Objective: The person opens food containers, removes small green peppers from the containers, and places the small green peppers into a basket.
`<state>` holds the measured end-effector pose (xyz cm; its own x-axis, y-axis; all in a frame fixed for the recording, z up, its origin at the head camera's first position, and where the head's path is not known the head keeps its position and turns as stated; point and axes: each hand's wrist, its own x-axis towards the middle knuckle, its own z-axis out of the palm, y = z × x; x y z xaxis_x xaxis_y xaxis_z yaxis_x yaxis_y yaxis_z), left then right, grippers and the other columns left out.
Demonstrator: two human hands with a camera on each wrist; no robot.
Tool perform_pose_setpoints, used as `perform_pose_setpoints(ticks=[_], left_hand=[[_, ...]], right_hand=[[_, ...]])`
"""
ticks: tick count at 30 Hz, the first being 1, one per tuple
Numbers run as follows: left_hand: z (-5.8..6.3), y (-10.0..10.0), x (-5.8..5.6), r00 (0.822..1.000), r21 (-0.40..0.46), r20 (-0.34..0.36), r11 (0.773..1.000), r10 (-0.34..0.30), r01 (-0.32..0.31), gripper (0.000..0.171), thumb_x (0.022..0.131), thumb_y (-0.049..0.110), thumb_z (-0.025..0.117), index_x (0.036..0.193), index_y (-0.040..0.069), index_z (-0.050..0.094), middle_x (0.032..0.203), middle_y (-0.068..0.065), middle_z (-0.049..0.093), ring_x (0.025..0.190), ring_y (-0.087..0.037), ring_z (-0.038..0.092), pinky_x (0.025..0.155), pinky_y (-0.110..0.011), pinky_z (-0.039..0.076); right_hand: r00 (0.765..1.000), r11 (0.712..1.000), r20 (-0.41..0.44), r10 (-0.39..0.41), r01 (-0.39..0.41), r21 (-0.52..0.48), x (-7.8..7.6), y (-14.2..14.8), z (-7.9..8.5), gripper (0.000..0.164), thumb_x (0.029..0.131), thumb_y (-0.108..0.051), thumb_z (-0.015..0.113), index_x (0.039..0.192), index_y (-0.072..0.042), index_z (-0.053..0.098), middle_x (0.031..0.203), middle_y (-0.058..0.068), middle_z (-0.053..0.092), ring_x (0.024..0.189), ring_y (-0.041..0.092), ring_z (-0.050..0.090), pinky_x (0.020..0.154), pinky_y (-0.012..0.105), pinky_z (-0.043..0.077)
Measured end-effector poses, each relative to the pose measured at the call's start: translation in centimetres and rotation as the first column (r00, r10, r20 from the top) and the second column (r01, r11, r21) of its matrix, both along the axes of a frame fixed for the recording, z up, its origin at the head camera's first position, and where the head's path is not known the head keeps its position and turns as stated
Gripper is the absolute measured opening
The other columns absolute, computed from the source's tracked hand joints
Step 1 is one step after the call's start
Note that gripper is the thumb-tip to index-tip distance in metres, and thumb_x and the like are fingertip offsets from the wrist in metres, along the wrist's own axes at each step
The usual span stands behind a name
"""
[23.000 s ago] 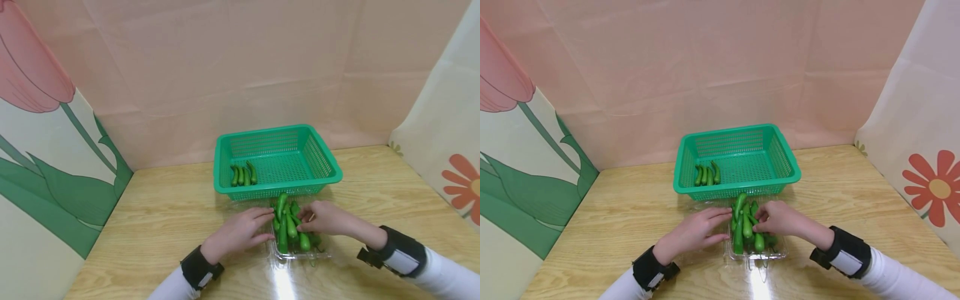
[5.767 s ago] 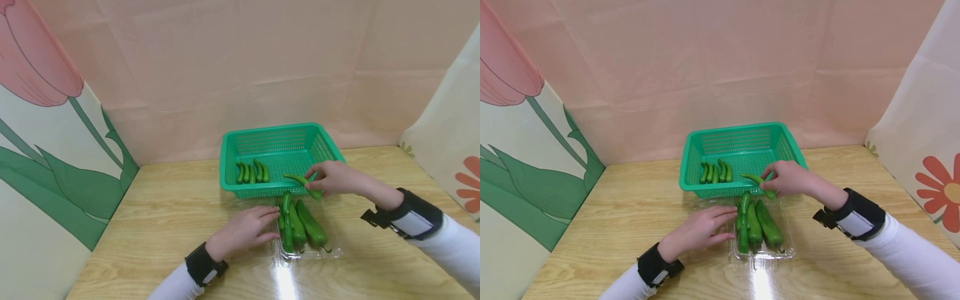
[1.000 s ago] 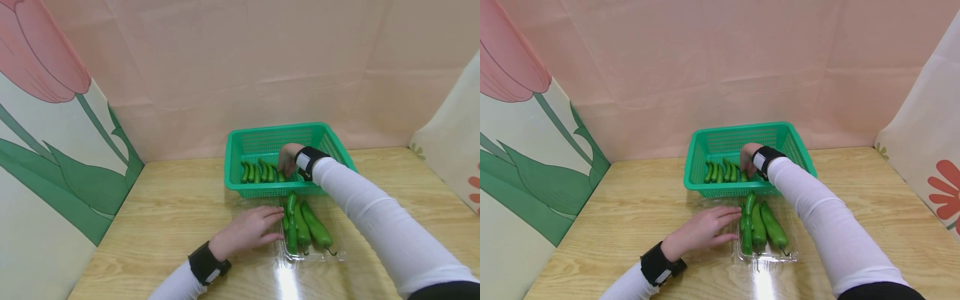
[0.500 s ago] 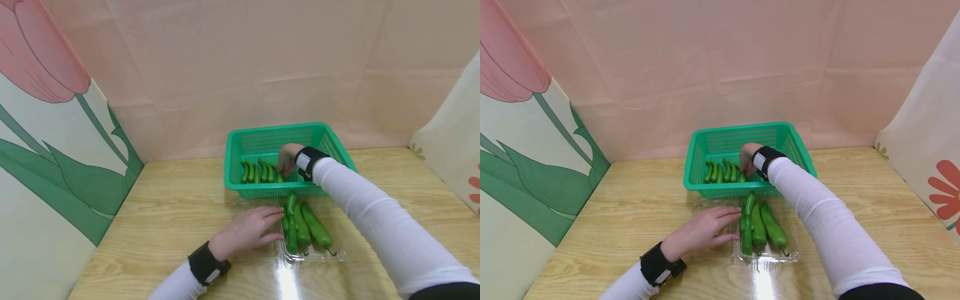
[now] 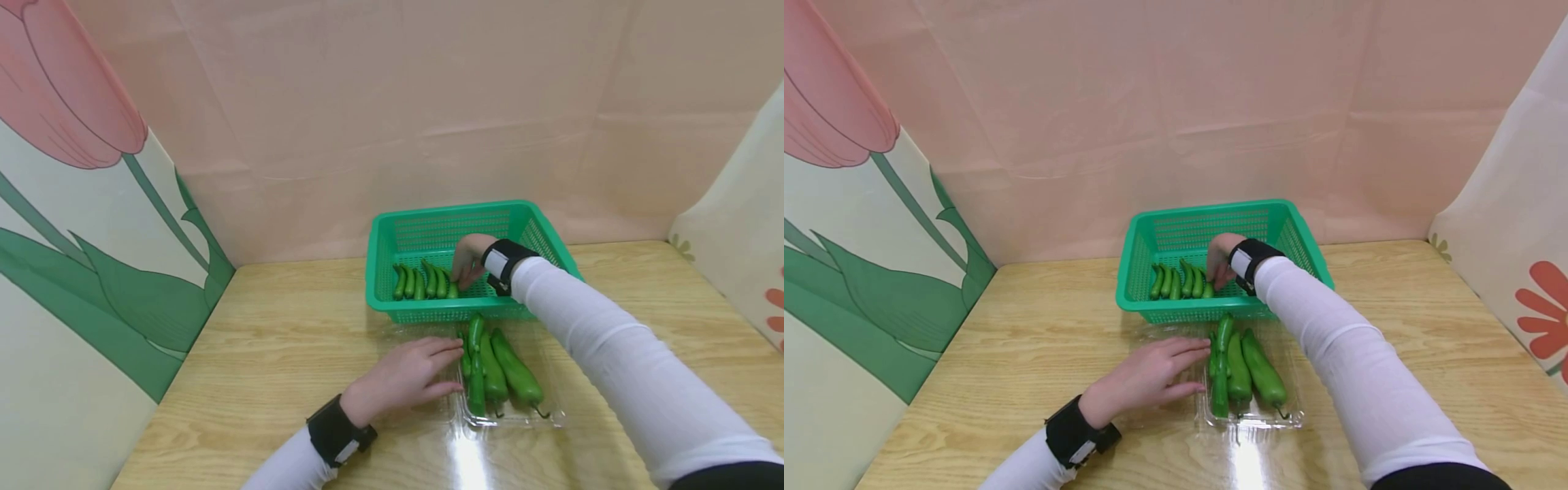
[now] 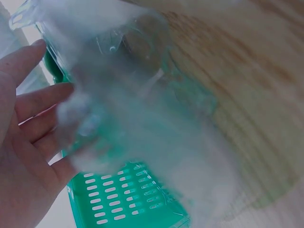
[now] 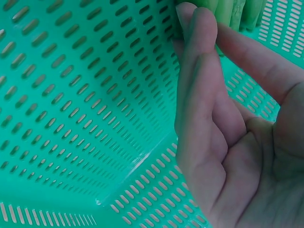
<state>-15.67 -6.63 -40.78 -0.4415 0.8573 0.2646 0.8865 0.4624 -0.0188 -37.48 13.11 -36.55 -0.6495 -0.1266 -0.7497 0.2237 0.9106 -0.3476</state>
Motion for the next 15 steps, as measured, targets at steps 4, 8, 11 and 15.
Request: perform_pose_setpoints(ticks=[4,8,11,15], left_hand=[[0.07,0.06,0.03,1.0,0.002,0.001,1.0,0.001,-0.001,0.058,0.093,0.052,0.051,0.13,0.008,0.056,0.139,-0.007,0.053,0.125,-0.016,0.052,0.109,-0.023,0.038],[0.15,0.07,0.07,1.0,-0.002,0.004,1.0,0.005,-0.005,0.058,0.092,0.052,0.052,0.13,0.008,0.055,0.139,-0.007,0.053,0.125,-0.015,0.052,0.109,-0.023,0.038],[0.14,0.07,0.07,1.0,-0.003,0.007,1.0,0.006,-0.006,0.058,0.092,0.052,0.052,0.13,0.008,0.055,0.139,-0.007,0.052,0.125,-0.015,0.052,0.11,-0.023,0.038],[0.07,0.08,-0.02,1.0,-0.004,0.005,1.0,0.002,-0.002,0.058,0.093,0.052,0.05,0.13,0.008,0.055,0.139,-0.007,0.052,0.126,-0.015,0.052,0.11,-0.023,0.038]], right_hand=[[1.0,1.0,-0.016,0.022,-0.022,-0.003,0.0,0.07,-0.01,0.031,0.093,-0.018,0.059,0.116,0.002,0.063,0.108,0.013,0.07,0.086,0.013,0.071,0.086,0.026,0.057],[0.999,0.999,-0.02,0.036,-0.036,-0.007,0.11,0.08,0.13,0.03,0.093,-0.018,0.059,0.116,0.001,0.063,0.107,0.013,0.069,0.086,0.013,0.071,0.084,0.025,0.057],[0.999,0.999,-0.015,0.046,-0.046,0.005,0.12,0.07,0.29,0.029,0.093,-0.02,0.06,0.113,0.0,0.065,0.104,0.012,0.071,0.085,0.013,0.071,0.08,0.024,0.058],[0.998,0.998,-0.004,0.058,-0.058,0.022,-0.15,0.05,0.5,0.028,0.091,-0.02,0.062,0.111,0.0,0.066,0.099,0.01,0.072,0.081,0.014,0.07,0.075,0.023,0.058]])
